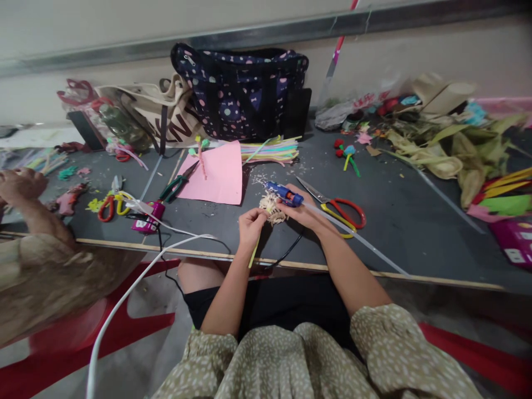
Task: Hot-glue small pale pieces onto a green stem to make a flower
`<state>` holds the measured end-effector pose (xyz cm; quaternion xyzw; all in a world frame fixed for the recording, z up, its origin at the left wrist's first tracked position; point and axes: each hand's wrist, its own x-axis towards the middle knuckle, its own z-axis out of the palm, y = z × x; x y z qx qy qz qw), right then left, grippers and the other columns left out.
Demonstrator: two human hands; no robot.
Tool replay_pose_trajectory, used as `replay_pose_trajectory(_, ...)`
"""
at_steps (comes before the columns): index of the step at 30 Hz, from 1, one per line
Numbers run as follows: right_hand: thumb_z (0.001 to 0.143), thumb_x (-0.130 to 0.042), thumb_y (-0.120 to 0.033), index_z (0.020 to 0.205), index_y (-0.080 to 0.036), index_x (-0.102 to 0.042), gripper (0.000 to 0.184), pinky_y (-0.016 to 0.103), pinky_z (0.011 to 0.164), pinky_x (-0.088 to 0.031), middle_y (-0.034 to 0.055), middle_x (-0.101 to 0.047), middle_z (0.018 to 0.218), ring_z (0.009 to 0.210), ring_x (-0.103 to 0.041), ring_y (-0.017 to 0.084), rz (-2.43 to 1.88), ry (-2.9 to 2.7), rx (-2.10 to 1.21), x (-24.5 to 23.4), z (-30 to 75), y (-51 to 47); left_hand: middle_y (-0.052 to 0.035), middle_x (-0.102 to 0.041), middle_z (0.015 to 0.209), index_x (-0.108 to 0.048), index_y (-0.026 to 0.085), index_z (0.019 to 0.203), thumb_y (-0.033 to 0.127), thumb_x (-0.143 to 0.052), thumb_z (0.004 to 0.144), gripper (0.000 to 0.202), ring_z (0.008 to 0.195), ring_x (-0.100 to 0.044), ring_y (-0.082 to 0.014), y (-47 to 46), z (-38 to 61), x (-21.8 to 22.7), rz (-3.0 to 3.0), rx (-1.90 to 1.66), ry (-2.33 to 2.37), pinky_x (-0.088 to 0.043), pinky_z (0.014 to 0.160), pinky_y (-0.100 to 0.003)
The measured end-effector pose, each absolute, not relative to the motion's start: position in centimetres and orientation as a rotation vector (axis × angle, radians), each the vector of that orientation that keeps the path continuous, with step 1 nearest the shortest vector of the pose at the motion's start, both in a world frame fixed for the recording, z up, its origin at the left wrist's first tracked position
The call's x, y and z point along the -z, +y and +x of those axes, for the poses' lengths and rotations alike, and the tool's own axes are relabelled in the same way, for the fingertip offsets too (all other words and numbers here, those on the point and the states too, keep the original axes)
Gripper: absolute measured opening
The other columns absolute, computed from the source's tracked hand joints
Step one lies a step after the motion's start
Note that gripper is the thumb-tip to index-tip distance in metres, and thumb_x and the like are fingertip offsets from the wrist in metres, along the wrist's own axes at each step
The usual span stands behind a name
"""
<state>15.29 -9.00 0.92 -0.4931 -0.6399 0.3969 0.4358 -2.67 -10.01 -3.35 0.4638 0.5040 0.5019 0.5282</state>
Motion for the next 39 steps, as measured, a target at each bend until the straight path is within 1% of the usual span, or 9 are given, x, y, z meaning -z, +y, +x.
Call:
replay_pose_trajectory(6, 0.08, -0.067, -0.037, 0.09, -0.024, -0.055, 0.021, 0.031, 0.07, -0.047, 0.0002, -0.067, 0.084, 0.073, -0.062, 0.018, -1.216, -1.638, -0.948, -0.4, 15.5, -8.8, 0.0028, -0.056, 0.053, -0.072, 0.015, 0.066, 0.026, -0.067, 0.07, 0.012, 0.048, -0.04, -0.0072, -10.0, -2.5, 3.3, 1.095, -1.198, 1.213, -0.03, 0.049, -0.021)
replay_pose_trajectory(12, 0.083, -0.063, -0.04, 0.091, -0.024, -0.053, 0.021, 0.03, 0.07, -0.043, 0.0, -0.063, 0.083, 0.073, -0.056, 0.018, -1.251, -1.703, -0.854, -0.2, 15.4, -8.8, 0.0021, -0.057, 0.054, -0.072, 0.015, 0.066, 0.025, -0.067, 0.07, 0.012, 0.05, -0.044, -0.0083, -10.1, -2.5, 3.2, 1.102, -1.197, 1.223, -0.032, 0.05, -0.021)
replay_pose_trajectory(20, 0.083, -0.06, -0.041, 0.089, -0.023, -0.051, 0.021, 0.03, 0.07, -0.041, 0.0012, -0.06, 0.084, 0.074, -0.054, 0.018, -1.278, -1.748, -0.844, -0.9, 15.3, -9.0, 0.001, -0.058, 0.053, -0.071, 0.016, 0.064, 0.027, -0.069, 0.068, 0.013, 0.052, -0.05, -0.0113, -10.0, -2.4, 3.2, 1.094, -1.201, 1.24, -0.036, 0.051, -0.022)
replay_pose_trajectory(24, 0.083, -0.059, -0.039, 0.089, -0.023, -0.05, 0.019, 0.03, 0.068, -0.04, 0.0001, -0.058, 0.081, 0.072, -0.052, 0.018, -1.283, -1.76, -0.82, -0.9, 15.3, -9.0, 0.0016, -0.057, 0.052, -0.071, 0.015, 0.065, 0.028, -0.069, 0.069, 0.014, 0.051, -0.048, -0.0101, -10.1, -2.4, 3.2, 1.102, -1.198, 1.227, -0.034, 0.05, -0.021)
replay_pose_trajectory(29, 0.086, -0.059, -0.043, 0.086, -0.024, -0.051, 0.021, 0.031, 0.069, -0.043, 0.0001, -0.058, 0.08, 0.072, -0.053, 0.018, -1.27, -1.688, -0.774, -0.9, 15.2, -9.1, 0.0037, -0.052, 0.051, -0.072, 0.014, 0.068, 0.031, -0.07, 0.072, 0.017, 0.046, -0.037, -0.0063, -10.2, -2.3, 2.8, 1.051, -1.199, 1.213, -0.028, 0.049, -0.02)
replay_pose_trajectory(31, 0.087, -0.06, -0.045, 0.085, -0.025, -0.052, 0.022, 0.032, 0.07, -0.044, -0.0002, -0.059, 0.079, 0.071, -0.053, 0.018, -1.28, -1.609, -0.746, -1.0, 15.2, -9.2, 0.0042, -0.05, 0.05, -0.072, 0.014, 0.069, 0.033, -0.072, 0.072, 0.02, 0.045, -0.035, -0.0056, -10.2, -2.3, 2.4, 1.02, -1.201, 1.191, -0.028, 0.048, -0.02)
replay_pose_trajectory(35, 0.086, -0.062, -0.047, 0.088, -0.024, -0.057, 0.023, 0.034, 0.073, -0.049, 0.0006, -0.064, 0.081, 0.074, -0.058, 0.019, -1.309, -1.543, -0.726, -1.2, 15.3, -9.4, 0.003, -0.053, 0.052, -0.072, 0.014, 0.071, 0.038, -0.075, 0.071, 0.024, 0.046, -0.038, -0.0062, -10.4, -2.2, 1.9, 0.983, -1.207, 1.143, -0.029, 0.048, -0.02)
replay_pose_trajectory(39, 0.083, -0.067, -0.046, 0.088, -0.023, -0.059, 0.025, 0.034, 0.074, -0.051, 0.0012, -0.067, 0.083, 0.076, -0.061, 0.019, -1.281, -1.536, -0.765, -1.2, 15.0, -9.4, 0.0023, -0.054, 0.053, -0.072, 0.014, 0.07, 0.041, -0.075, 0.071, 0.027, 0.047, -0.041, -0.007, -10.4, -2.2, 1.8, 1.002, -1.206, 1.166, -0.031, 0.048, -0.021)
